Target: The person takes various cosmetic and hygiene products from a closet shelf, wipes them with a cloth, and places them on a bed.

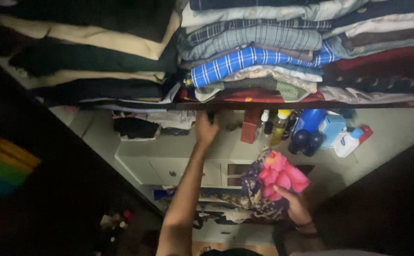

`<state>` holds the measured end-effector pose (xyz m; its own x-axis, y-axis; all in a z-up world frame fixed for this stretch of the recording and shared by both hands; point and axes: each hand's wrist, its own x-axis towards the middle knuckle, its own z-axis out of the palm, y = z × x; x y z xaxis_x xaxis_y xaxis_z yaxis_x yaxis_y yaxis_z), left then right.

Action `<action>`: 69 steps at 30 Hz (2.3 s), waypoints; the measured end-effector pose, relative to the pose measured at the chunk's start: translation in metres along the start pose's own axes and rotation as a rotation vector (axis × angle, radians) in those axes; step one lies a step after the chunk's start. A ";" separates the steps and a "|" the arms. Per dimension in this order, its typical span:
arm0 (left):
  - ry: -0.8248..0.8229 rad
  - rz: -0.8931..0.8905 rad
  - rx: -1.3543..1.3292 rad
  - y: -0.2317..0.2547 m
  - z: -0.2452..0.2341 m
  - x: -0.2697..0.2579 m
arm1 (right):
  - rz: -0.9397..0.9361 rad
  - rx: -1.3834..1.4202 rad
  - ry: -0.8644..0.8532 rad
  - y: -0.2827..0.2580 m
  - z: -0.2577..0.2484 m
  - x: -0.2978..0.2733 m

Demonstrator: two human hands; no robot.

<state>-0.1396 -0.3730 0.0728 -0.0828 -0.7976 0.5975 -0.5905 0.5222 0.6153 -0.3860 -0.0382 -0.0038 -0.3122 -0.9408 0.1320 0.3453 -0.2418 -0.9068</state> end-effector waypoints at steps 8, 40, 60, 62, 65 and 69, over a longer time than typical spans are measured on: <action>-0.060 0.088 0.072 -0.049 0.064 0.088 | 0.100 -0.017 0.239 0.011 0.027 -0.008; 0.604 -0.090 -0.791 -0.042 0.000 0.014 | 0.071 -0.077 -0.129 -0.056 0.099 0.023; 0.121 -0.880 -1.687 0.112 -0.166 -0.245 | -0.147 -0.162 -0.277 -0.045 0.128 -0.008; -0.044 -0.684 -1.786 0.124 -0.162 -0.261 | -0.324 -0.305 -0.578 -0.061 0.158 -0.031; -0.177 -0.781 -1.888 0.132 -0.173 -0.282 | -0.717 -0.830 -0.707 -0.076 0.199 -0.087; -0.302 -0.673 -1.863 0.127 -0.201 -0.315 | -0.602 -0.677 -0.714 -0.079 0.222 -0.133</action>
<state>-0.0271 0.0056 0.0659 -0.4701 -0.8745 0.1194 0.8069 -0.3710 0.4596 -0.1754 0.0536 0.1392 0.3817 -0.6886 0.6166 -0.3029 -0.7234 -0.6204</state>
